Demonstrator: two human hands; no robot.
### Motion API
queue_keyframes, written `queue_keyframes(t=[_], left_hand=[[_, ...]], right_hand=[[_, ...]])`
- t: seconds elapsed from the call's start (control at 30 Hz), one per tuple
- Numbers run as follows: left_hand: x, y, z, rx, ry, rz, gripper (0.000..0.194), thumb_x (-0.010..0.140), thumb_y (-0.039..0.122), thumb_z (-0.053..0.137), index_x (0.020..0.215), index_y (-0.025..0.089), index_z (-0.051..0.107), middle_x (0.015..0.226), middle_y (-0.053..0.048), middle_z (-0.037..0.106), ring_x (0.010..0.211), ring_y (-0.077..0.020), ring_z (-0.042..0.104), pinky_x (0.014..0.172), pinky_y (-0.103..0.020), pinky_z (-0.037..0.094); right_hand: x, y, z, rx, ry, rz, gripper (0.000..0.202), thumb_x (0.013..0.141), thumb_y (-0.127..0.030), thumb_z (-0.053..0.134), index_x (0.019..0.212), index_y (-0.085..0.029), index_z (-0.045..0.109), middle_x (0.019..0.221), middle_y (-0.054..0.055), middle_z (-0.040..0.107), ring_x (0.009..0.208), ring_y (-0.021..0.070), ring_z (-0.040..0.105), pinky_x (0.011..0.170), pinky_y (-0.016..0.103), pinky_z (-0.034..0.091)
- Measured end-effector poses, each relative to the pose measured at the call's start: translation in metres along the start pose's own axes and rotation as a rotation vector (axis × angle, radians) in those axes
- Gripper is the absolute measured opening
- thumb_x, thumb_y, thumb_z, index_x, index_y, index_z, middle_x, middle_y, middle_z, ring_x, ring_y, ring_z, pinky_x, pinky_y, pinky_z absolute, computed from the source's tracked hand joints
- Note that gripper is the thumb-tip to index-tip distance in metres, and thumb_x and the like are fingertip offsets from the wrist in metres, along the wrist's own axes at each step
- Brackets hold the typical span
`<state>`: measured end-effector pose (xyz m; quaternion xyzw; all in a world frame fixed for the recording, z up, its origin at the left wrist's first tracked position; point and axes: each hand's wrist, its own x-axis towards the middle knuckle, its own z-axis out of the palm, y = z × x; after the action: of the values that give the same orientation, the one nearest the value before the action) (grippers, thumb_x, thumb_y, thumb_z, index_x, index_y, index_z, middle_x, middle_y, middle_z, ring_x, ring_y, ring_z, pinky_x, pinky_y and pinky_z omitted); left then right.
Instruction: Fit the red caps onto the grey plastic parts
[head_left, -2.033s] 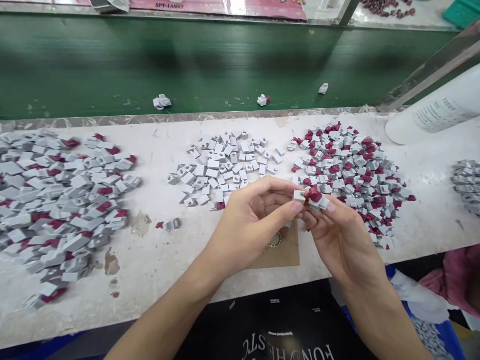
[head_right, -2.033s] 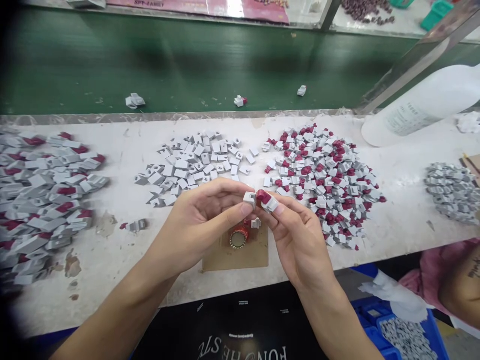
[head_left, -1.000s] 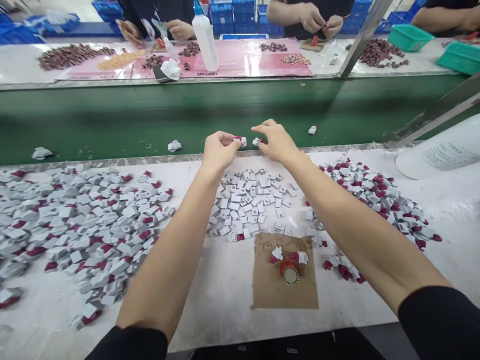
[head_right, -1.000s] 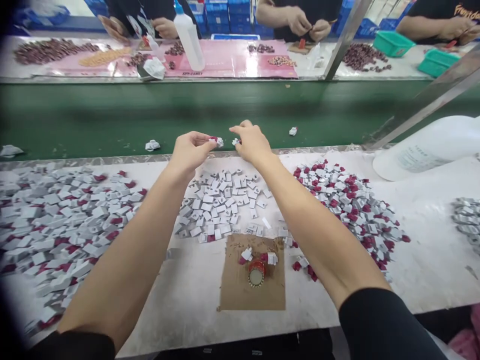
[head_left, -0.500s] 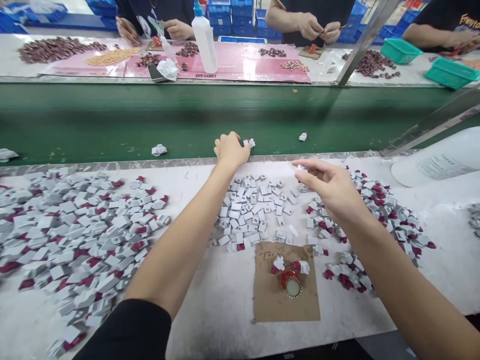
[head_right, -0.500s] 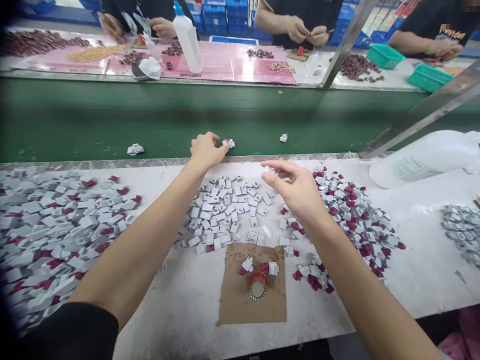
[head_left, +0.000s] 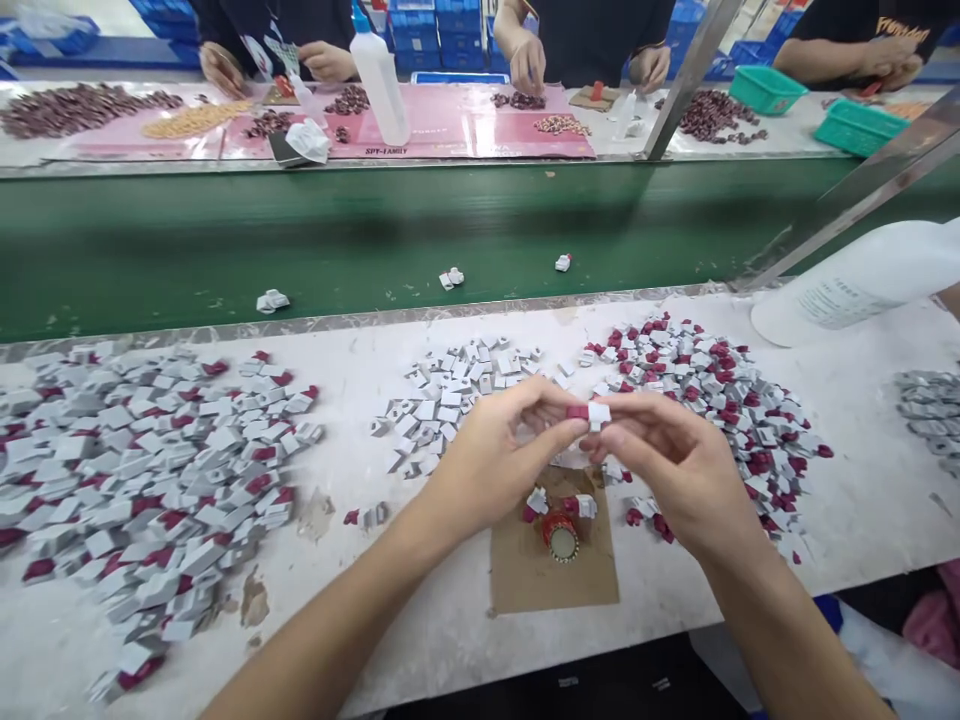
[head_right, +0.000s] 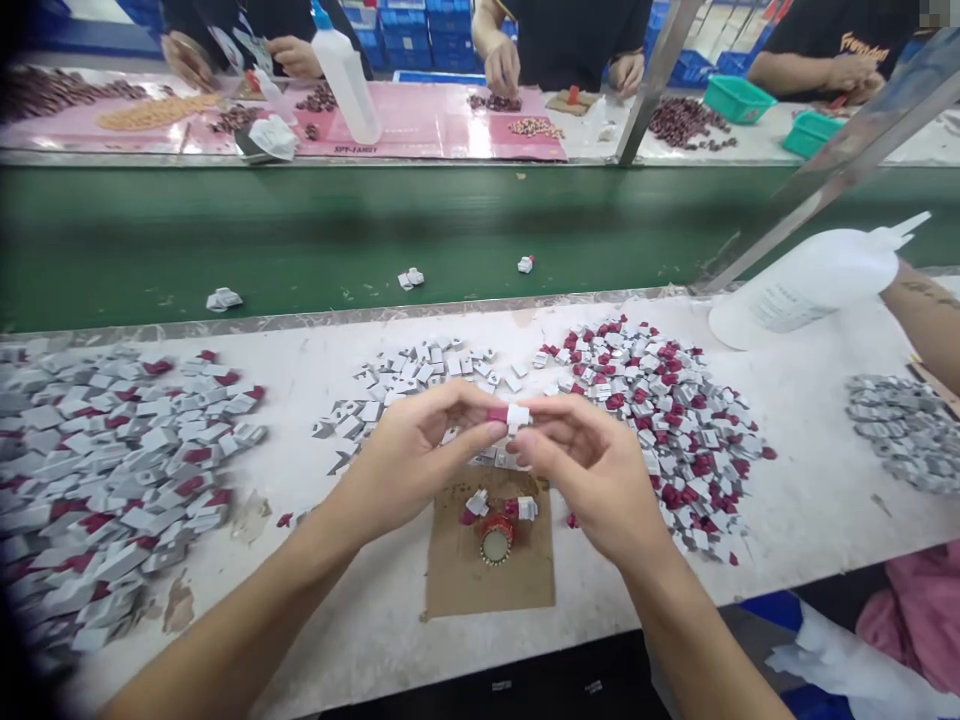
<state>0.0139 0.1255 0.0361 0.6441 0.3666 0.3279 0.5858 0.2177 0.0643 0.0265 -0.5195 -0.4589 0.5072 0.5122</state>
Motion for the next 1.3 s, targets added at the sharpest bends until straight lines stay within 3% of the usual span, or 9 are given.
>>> queue_keyframes(t=[0.13, 0.27, 0.33, 0.47, 0.77, 0.9, 1.0, 1.1, 1.3], left_hand=[[-0.018, -0.007, 0.003, -0.029, -0.166, -0.197, 0.012, 0.108, 0.033, 0.073, 0.107, 0.024, 0.081, 0.102, -0.003, 0.085, 0.09, -0.02, 0.079, 0.077, -0.031, 0.061], [-0.018, -0.007, 0.005, 0.09, -0.316, -0.273, 0.018, 0.109, 0.039, 0.07, 0.109, 0.023, 0.08, 0.094, -0.002, 0.082, 0.079, -0.02, 0.075, 0.071, -0.033, 0.059], [-0.007, -0.009, 0.003, 0.272, -0.272, -0.154, 0.017, 0.106, 0.032, 0.071, 0.117, 0.022, 0.078, 0.104, -0.005, 0.082, 0.092, -0.024, 0.076, 0.081, -0.037, 0.06], [0.022, -0.022, -0.002, 0.851, 0.035, 0.078, 0.029, 0.104, 0.013, 0.063, 0.129, 0.017, 0.077, 0.125, -0.014, 0.076, 0.121, -0.0356, 0.065, 0.108, -0.053, 0.052], [0.043, -0.043, 0.008, 1.142, -0.055, 0.056, 0.016, 0.105, 0.018, 0.071, 0.115, 0.018, 0.084, 0.133, -0.018, 0.066, 0.128, -0.041, 0.056, 0.111, -0.058, 0.048], [0.038, -0.035, 0.007, 0.901, -0.008, 0.106, 0.011, 0.106, 0.017, 0.07, 0.115, 0.019, 0.076, 0.134, -0.015, 0.071, 0.13, -0.0366, 0.06, 0.115, -0.055, 0.049], [0.028, -0.027, 0.003, 0.46, 0.006, -0.023, 0.008, 0.107, 0.022, 0.069, 0.115, 0.022, 0.069, 0.111, -0.008, 0.079, 0.098, -0.025, 0.073, 0.087, -0.04, 0.06], [0.013, -0.021, -0.001, 0.085, -0.009, -0.252, 0.019, 0.099, 0.03, 0.081, 0.111, 0.023, 0.067, 0.088, -0.003, 0.079, 0.071, -0.02, 0.074, 0.064, -0.033, 0.056], [-0.02, -0.019, -0.004, -0.131, 0.012, -0.411, 0.027, 0.102, 0.037, 0.081, 0.123, 0.021, 0.078, 0.1, -0.008, 0.086, 0.095, -0.0256, 0.085, 0.092, -0.043, 0.069]], right_hand=[[-0.032, 0.008, -0.009, -0.236, -0.005, -0.082, 0.019, 0.104, -0.029, 0.083, 0.121, -0.035, 0.088, 0.114, 0.005, 0.084, 0.1, 0.0238, 0.082, 0.086, 0.035, 0.072], [-0.052, 0.023, -0.011, -0.357, 0.068, -0.118, 0.014, 0.106, -0.025, 0.079, 0.112, -0.034, 0.088, 0.107, 0.005, 0.084, 0.098, 0.0243, 0.08, 0.079, 0.033, 0.067], [-0.059, 0.027, -0.013, -0.359, 0.109, -0.095, 0.01, 0.105, -0.026, 0.081, 0.105, -0.032, 0.088, 0.103, 0.005, 0.084, 0.095, 0.024, 0.08, 0.074, 0.032, 0.065], [-0.073, 0.029, -0.017, -0.371, 0.121, -0.051, 0.01, 0.104, -0.026, 0.08, 0.101, -0.032, 0.087, 0.102, 0.005, 0.084, 0.097, 0.0237, 0.08, 0.077, 0.031, 0.066], [-0.098, 0.03, -0.015, -0.366, 0.029, -0.043, 0.014, 0.103, -0.02, 0.08, 0.097, -0.032, 0.083, 0.099, 0.002, 0.085, 0.096, 0.0213, 0.083, 0.077, 0.026, 0.067], [-0.1, 0.028, -0.007, -0.335, 0.036, -0.046, 0.014, 0.102, -0.018, 0.081, 0.097, -0.032, 0.083, 0.097, 0.001, 0.085, 0.091, 0.0191, 0.083, 0.077, 0.025, 0.065], [-0.099, 0.029, -0.005, -0.338, -0.003, -0.043, 0.015, 0.102, -0.018, 0.08, 0.094, -0.03, 0.082, 0.096, 0.002, 0.085, 0.089, 0.0196, 0.082, 0.074, 0.026, 0.065], [-0.097, 0.031, -0.005, -0.341, -0.023, -0.036, 0.015, 0.103, -0.018, 0.078, 0.093, -0.028, 0.081, 0.096, 0.004, 0.085, 0.088, 0.0224, 0.083, 0.072, 0.03, 0.065], [-0.095, 0.031, -0.005, -0.332, -0.043, -0.026, 0.016, 0.104, -0.02, 0.076, 0.092, -0.029, 0.081, 0.096, 0.005, 0.085, 0.087, 0.0245, 0.083, 0.073, 0.033, 0.065]])
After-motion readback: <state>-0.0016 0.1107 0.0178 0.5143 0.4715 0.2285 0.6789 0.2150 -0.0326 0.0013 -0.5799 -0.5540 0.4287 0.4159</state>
